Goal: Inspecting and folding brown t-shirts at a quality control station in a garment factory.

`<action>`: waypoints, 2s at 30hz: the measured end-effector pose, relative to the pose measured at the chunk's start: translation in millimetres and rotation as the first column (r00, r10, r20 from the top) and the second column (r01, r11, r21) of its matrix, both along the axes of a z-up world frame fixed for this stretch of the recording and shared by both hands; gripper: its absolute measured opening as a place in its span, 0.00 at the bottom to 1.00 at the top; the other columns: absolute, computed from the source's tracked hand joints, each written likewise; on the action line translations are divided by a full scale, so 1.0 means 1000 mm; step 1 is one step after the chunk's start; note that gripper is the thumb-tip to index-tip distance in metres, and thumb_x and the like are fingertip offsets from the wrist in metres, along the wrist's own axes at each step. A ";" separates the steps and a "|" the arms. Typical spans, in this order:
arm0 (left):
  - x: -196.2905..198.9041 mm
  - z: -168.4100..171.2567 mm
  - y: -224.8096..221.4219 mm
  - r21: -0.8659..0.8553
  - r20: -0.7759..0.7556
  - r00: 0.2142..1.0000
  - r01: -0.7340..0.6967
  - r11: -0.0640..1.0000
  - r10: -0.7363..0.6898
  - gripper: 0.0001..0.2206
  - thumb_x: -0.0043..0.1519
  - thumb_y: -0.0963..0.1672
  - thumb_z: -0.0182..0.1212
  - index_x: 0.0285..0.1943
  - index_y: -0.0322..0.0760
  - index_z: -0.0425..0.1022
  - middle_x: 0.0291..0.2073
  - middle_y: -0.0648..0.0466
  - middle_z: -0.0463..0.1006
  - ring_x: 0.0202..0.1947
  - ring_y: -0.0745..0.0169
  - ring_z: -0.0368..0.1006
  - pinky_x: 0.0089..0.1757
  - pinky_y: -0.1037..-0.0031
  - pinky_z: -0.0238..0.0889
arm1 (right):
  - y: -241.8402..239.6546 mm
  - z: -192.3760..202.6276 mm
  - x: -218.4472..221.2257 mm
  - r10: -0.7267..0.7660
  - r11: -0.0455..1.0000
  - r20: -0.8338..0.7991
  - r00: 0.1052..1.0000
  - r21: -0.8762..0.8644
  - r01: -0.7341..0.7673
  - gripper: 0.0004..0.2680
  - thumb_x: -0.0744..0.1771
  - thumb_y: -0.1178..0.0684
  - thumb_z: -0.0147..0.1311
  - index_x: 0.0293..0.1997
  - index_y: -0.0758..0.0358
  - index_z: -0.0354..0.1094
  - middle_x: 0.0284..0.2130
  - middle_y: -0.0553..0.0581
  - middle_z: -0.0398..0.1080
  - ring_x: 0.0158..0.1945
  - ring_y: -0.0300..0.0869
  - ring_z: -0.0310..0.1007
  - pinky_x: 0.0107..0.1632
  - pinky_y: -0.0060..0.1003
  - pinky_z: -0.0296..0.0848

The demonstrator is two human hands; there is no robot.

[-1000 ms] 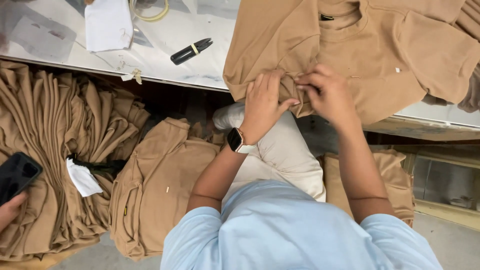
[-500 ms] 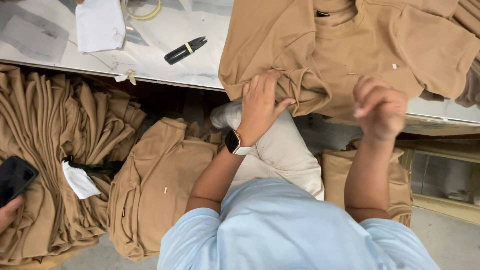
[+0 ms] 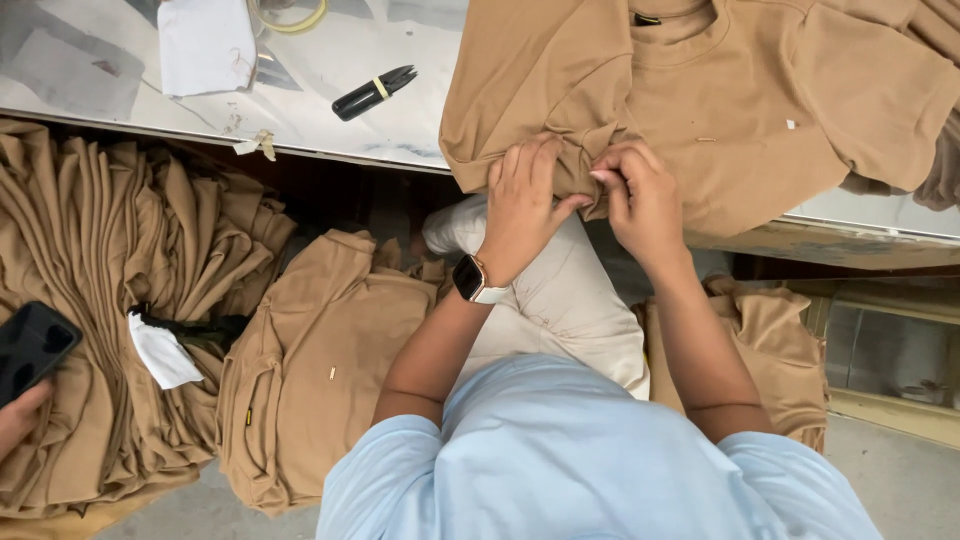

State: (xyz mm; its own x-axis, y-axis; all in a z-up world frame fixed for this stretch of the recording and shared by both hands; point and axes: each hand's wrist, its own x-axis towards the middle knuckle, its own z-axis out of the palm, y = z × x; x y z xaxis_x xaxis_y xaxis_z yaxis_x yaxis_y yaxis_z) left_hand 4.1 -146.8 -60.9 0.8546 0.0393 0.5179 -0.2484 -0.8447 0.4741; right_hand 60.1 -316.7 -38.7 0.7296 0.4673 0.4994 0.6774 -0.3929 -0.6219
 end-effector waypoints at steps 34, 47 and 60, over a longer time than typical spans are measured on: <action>-0.015 0.002 0.005 -0.936 0.269 0.906 0.326 0.134 -0.327 0.06 0.73 0.42 0.50 0.55 0.36 0.69 0.42 0.57 0.77 0.42 0.77 0.67 0.48 0.81 0.63 | -0.076 -0.118 0.035 0.697 0.371 -0.508 0.506 0.859 0.353 0.10 0.73 0.51 0.39 0.47 0.64 0.67 0.47 0.67 0.76 0.55 0.58 0.79 0.62 0.58 0.74; -0.022 0.016 0.003 -0.951 0.278 0.895 0.307 0.029 -0.349 0.11 0.70 0.39 0.57 0.60 0.32 0.69 0.42 0.54 0.80 0.43 0.76 0.74 0.48 0.83 0.66 | -0.019 0.010 -0.018 -0.008 0.819 -0.141 0.990 0.567 0.087 0.11 0.70 0.58 0.56 0.57 0.63 0.58 0.53 0.57 0.60 0.57 0.43 0.60 0.59 0.40 0.59; -0.034 0.033 -0.004 -0.977 0.180 0.930 0.207 0.051 -0.319 0.12 0.65 0.36 0.64 0.58 0.28 0.76 0.41 0.48 0.83 0.42 0.71 0.80 0.47 0.81 0.73 | 0.012 0.050 -0.037 0.050 0.887 0.155 0.987 0.447 -0.115 0.13 0.63 0.61 0.72 0.46 0.79 0.74 0.36 0.67 0.69 0.36 0.48 0.68 0.41 0.41 0.69</action>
State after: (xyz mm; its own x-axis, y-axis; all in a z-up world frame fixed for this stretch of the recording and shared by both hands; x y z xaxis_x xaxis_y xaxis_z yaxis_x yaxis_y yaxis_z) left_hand -29.7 -150.4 -28.4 0.9600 0.2191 0.1744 -0.2622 0.4847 0.8345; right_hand 23.0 -305.1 11.6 0.6088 0.2224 0.7615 0.7849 -0.0292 -0.6189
